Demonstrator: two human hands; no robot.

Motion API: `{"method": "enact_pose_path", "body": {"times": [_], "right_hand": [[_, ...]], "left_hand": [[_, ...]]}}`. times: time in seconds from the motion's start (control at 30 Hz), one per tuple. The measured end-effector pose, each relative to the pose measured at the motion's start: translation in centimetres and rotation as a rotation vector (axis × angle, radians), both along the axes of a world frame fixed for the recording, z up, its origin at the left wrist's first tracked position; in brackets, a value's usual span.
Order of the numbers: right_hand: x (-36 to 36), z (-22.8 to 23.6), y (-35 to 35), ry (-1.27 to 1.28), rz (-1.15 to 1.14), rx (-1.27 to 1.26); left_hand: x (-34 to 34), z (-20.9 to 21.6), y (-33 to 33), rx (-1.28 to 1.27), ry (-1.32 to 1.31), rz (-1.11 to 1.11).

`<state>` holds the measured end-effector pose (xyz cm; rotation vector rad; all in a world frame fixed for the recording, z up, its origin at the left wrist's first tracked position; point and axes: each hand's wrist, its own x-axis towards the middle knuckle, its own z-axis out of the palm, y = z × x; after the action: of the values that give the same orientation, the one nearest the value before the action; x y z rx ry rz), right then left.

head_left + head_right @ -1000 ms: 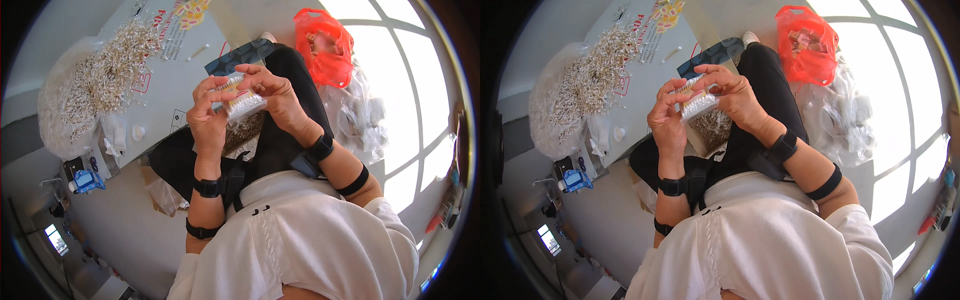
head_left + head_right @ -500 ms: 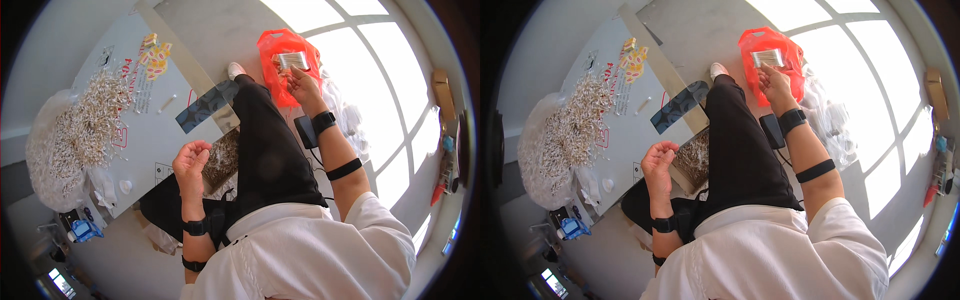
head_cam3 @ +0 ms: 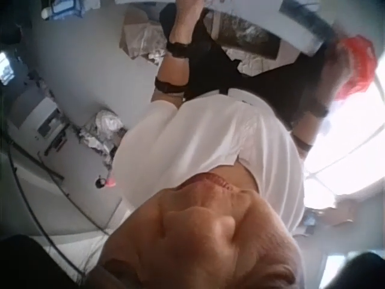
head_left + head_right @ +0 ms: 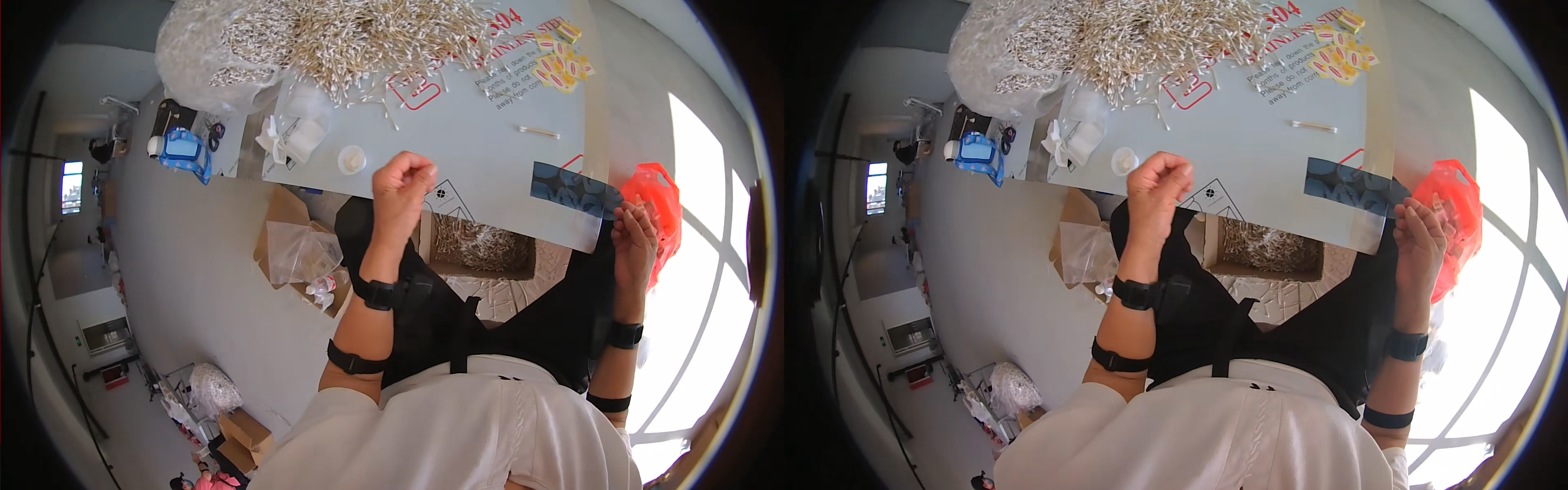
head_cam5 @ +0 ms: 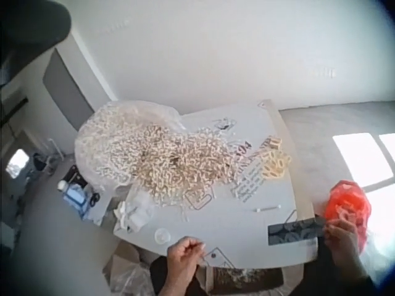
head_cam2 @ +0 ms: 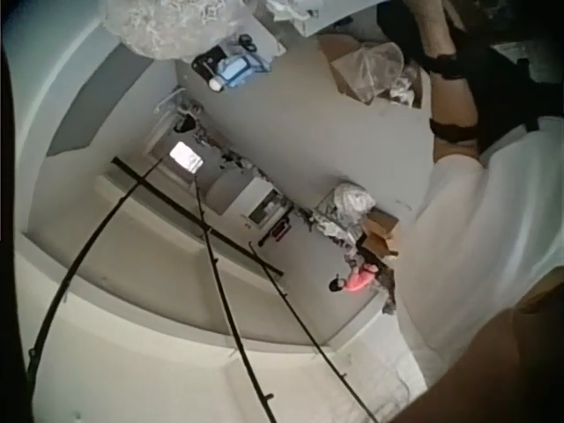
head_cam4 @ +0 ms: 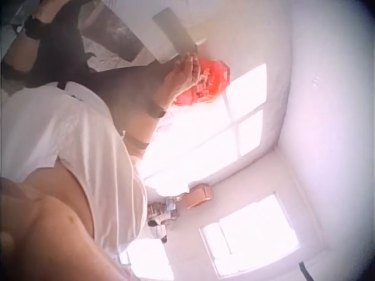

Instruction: Packing individual cotton swabs into plastic bags and sealing them.

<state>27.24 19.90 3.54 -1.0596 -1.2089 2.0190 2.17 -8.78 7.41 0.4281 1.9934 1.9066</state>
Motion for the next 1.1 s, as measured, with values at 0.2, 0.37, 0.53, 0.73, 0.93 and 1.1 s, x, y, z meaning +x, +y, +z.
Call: {"method": "enact_pose_path", "body": {"times": [0.2,0.37,0.53,0.73,0.93,1.1], "right_hand": [[-4.3,-0.4,-6.1,-0.091,0.163,-0.038],[-5.7,-1.0,-9.7,-0.192,0.263,-0.064],[-7.5,-0.3,-11.0,-0.213,0.32,0.033],[-8.8,0.2,-12.0,-0.233,0.337,0.038],[-9.2,0.0,-13.0,-0.242,0.382,0.037],[-9.2,0.1,-13.3,-0.267,0.404,0.049]], "left_hand": [[-13.7,-2.0,-12.4,-0.178,0.087,0.415],[-17.2,-4.1,-13.5,-0.996,0.75,0.23],[-18.7,-6.6,-14.6,-0.992,0.74,0.132],[-18.4,-7.1,-14.2,-0.755,0.728,0.25],[-18.5,-7.2,-14.3,-0.872,0.877,0.185],[-19.5,-7.3,-14.5,-0.686,0.595,0.271]]}}
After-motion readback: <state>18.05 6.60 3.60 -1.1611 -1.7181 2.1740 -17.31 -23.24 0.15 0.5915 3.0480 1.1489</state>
